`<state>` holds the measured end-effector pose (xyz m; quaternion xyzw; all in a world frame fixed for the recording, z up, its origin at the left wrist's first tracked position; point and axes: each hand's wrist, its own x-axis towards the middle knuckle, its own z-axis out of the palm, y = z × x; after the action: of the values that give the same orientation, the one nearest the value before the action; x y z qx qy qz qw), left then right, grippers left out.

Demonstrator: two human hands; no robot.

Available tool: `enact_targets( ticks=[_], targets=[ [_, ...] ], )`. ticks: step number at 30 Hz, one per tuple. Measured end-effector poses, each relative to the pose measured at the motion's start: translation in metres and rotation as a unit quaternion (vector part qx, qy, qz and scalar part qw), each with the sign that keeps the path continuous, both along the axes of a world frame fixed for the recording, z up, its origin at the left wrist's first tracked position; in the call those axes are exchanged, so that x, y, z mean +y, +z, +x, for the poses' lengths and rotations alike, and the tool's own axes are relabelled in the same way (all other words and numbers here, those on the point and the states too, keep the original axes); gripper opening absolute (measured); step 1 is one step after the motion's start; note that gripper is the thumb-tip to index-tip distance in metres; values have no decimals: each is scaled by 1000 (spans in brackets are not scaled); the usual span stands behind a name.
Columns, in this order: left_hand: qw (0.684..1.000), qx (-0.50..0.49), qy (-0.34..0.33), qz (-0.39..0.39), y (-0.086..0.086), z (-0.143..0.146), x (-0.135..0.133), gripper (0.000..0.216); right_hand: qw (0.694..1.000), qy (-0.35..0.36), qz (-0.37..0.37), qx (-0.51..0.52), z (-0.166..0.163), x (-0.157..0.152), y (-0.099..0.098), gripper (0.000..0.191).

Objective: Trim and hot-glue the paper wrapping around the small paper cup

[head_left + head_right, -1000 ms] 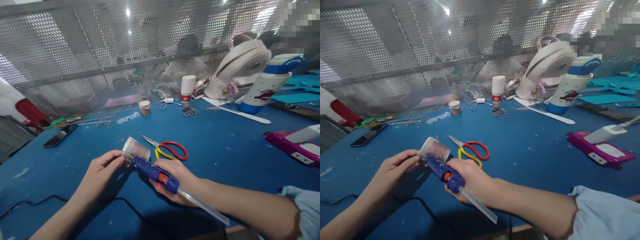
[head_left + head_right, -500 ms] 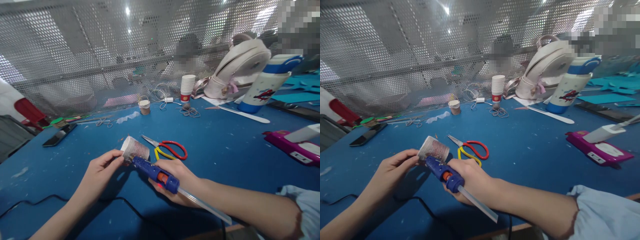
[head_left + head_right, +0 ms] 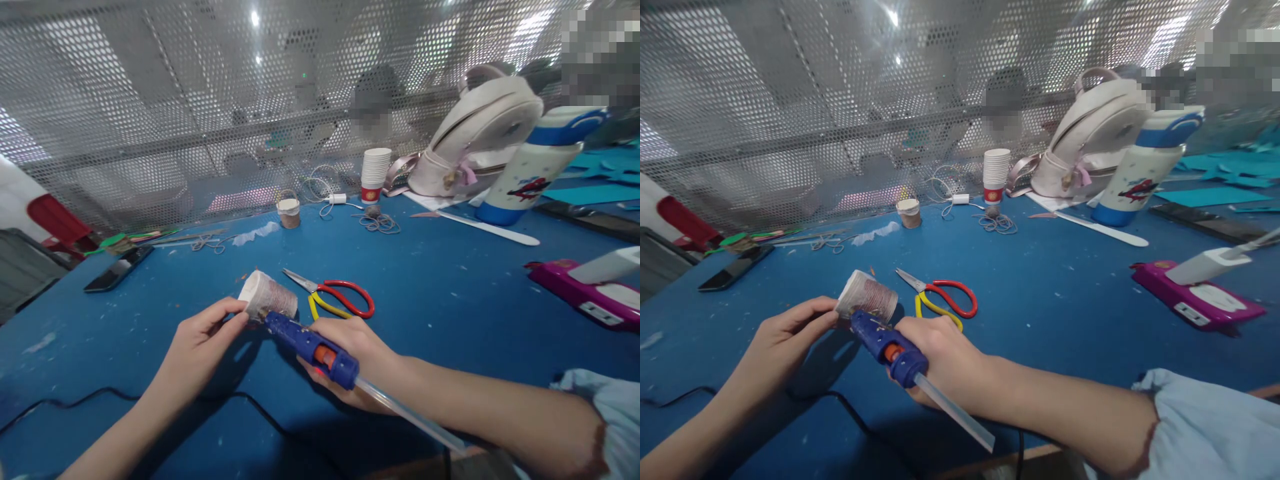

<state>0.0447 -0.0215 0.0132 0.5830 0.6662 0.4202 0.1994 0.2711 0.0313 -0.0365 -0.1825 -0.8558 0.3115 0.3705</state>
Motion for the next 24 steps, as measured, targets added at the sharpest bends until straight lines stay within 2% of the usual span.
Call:
enact_targets(
  ticks=[3,10,16,24],
  targets=[
    [1000,-1,-6,1,-1,-1,0,26,1000,2,-10,-5,0,-1,3,5],
    [1000,9,-16,-1,-4,-3,-1,25,999,-9,24,-40,-2,0,-8,9],
    [1000,8,1,0,-2,-2,-1,27,1000,-14,18,9,-1,1,-3,5],
    [1000,10,-10,-10,-3,-5,-1,29,999,-2,22,-34,-1,1,-6,11]
  ],
)
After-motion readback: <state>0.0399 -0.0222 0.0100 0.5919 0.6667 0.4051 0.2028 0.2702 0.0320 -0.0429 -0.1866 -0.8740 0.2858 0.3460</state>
